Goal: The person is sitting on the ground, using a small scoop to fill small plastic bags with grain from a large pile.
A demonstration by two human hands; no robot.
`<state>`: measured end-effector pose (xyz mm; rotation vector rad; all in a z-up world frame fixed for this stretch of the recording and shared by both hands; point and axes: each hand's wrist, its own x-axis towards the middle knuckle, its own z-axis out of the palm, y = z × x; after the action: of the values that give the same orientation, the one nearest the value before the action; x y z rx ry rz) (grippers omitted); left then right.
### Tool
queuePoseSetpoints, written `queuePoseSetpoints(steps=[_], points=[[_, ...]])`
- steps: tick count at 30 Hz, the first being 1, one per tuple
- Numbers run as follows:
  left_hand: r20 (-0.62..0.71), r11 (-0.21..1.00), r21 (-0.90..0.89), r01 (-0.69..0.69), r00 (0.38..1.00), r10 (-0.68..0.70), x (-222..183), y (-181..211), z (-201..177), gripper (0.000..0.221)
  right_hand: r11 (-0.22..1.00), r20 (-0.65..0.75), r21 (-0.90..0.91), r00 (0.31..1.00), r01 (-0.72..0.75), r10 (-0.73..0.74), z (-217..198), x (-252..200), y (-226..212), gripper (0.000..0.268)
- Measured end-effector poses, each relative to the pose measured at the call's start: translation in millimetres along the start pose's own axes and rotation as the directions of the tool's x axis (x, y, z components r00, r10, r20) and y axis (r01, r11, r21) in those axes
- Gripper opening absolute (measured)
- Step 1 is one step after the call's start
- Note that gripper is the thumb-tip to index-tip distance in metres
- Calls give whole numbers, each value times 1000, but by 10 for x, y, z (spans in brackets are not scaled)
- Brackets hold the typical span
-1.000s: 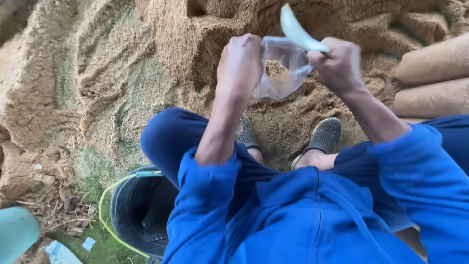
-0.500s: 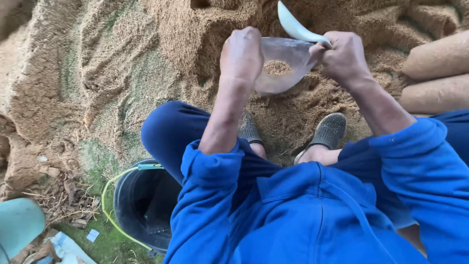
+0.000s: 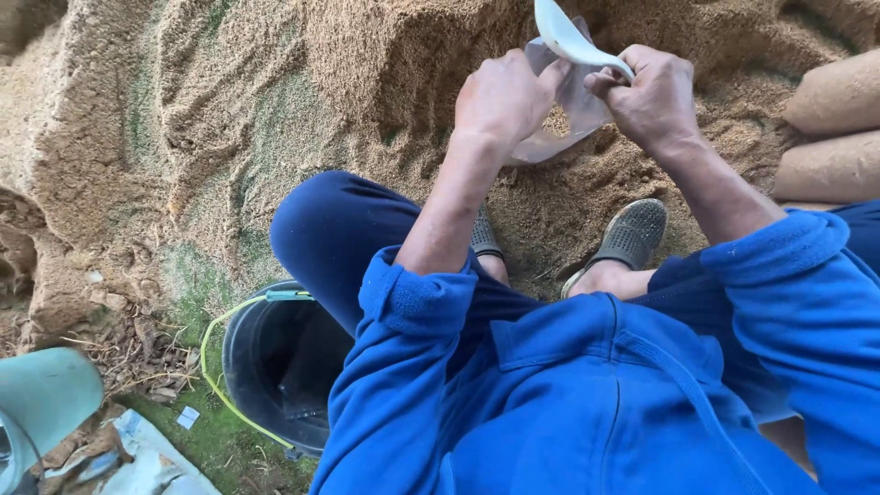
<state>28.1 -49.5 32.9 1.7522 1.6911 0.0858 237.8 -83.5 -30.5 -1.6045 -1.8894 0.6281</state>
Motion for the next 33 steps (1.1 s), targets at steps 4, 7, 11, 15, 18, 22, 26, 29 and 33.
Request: queuePoseSetpoints(steps=[4,7,11,15,18,22,26,29,33], points=[[-47,1000,9,12,999,-11,60,-64,60,61,999,22,-4,999,-38,38,43,-7,47,19],[-43,997,57,-45,998,47,137,-133,170,38,992,60,85,994,-92,87,81,-8,49,17],[-142,989,93,-111,982,123,115,-133,231,26,938,165,270,970,-216,176,-21,-24,-229,16],[-129,994,-6,-113,985,111,47,-98,-37,16,915,181,345,972,-208,153,-113,40,-122,22],[-42,979,-205,-9,999,1,-27,-77,-359,25,779,127,549,951,-303,280,-264,113,57,14],[-339,938,-253,-238,929,144,-69,-186,-608,12,884,-33,282,917,-373,398,-127,26,491,10],[-580,910,-196,-366,791,193,-198,-204,-868,15,911,258,-42,876,-411,407,406,-187,585,25],[-657,893,-161,-419,721,220,-353,-201,-1100,14,895,650,-274,618,-352,442,957,-404,624,22],[-710,888,-74,-453,649,272,-394,-331,-1292,11,906,666,-360,619,-222,416,1264,-489,828,25]])
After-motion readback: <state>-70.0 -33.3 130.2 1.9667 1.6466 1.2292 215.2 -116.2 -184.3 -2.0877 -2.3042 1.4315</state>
